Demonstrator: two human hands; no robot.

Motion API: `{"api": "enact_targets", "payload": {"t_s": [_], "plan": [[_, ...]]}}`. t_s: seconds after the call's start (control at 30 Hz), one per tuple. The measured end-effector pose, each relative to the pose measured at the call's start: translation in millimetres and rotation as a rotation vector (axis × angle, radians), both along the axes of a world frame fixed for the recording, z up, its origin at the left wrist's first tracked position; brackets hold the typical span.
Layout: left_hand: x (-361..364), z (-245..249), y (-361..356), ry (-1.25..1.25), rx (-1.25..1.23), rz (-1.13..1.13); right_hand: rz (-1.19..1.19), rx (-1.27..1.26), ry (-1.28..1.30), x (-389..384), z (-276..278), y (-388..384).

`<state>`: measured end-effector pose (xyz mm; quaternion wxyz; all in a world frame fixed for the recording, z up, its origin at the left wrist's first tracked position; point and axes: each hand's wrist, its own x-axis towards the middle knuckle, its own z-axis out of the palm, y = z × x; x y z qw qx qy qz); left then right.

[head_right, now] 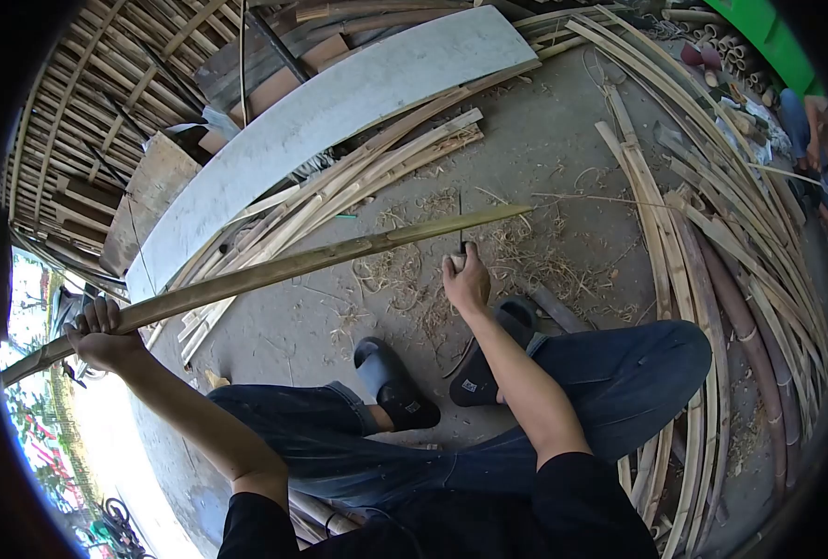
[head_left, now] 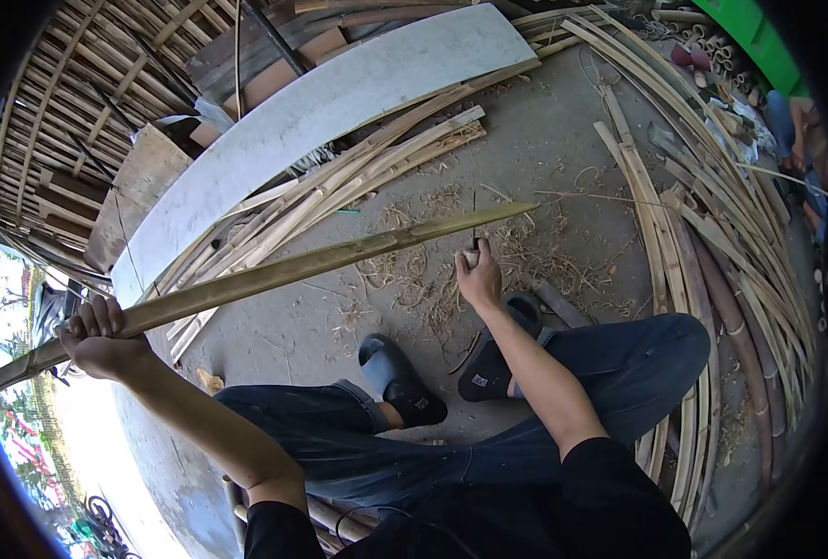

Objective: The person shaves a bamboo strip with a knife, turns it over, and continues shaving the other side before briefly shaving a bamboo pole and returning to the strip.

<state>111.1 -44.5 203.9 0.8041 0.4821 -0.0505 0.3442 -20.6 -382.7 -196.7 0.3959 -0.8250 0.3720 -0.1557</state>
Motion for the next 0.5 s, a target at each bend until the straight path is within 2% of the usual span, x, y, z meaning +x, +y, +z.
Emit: {"api": "enact_targets", "payload": {"t_s": [0.03, 0.07, 0.13, 0.2, 0.3, 0.37, 0.4, 0.47, 0.5], "plan": [[9.8, -5.5, 5.9, 0.026, 0.005, 0.015, -0.028, 0.050, -0.132, 2.1, 7.5, 14.1], [13.8, -9.0, -0.4, 0.056, -0.017, 0.064, -0.033, 0.056, -0.125, 5.6, 2.5, 27.7], [19.3, -12.7, -8.7, 0.092, -0.036, 0.110, -0.061, 0.270, -0.212, 5.4, -14.1, 57.8], [22.1, -16.7, -11.4, 0.140, -0.009, 0.202, -0.169, 0.825, -0.140, -6.8, -10.4, 88.6], [27.2, -19.6, -2.9, 0.133, -0.003, 0.193, -0.108, 1.018, -0.067, -48.6, 31.9, 127.5], [24.8, -21.0, -9.3, 0.136, 0.022, 0.211, 0.111, 0.555, -0.075, -73.9, 29.4, 145.9], [26.2, -23.3, -7.9, 0.134, 0.031, 0.214, 0.113, 0.558, -0.051, -80.3, 33.0, 147.4], [27.9, -26.7, -5.7, 0.149, 0.065, 0.244, 0.214, 0.250, -0.329, -87.7, 43.6, 139.9], [28.9, -28.8, -1.5, 0.151, 0.086, 0.233, 0.233, 0.250, -0.303, -85.4, 42.7, 131.2]]}}
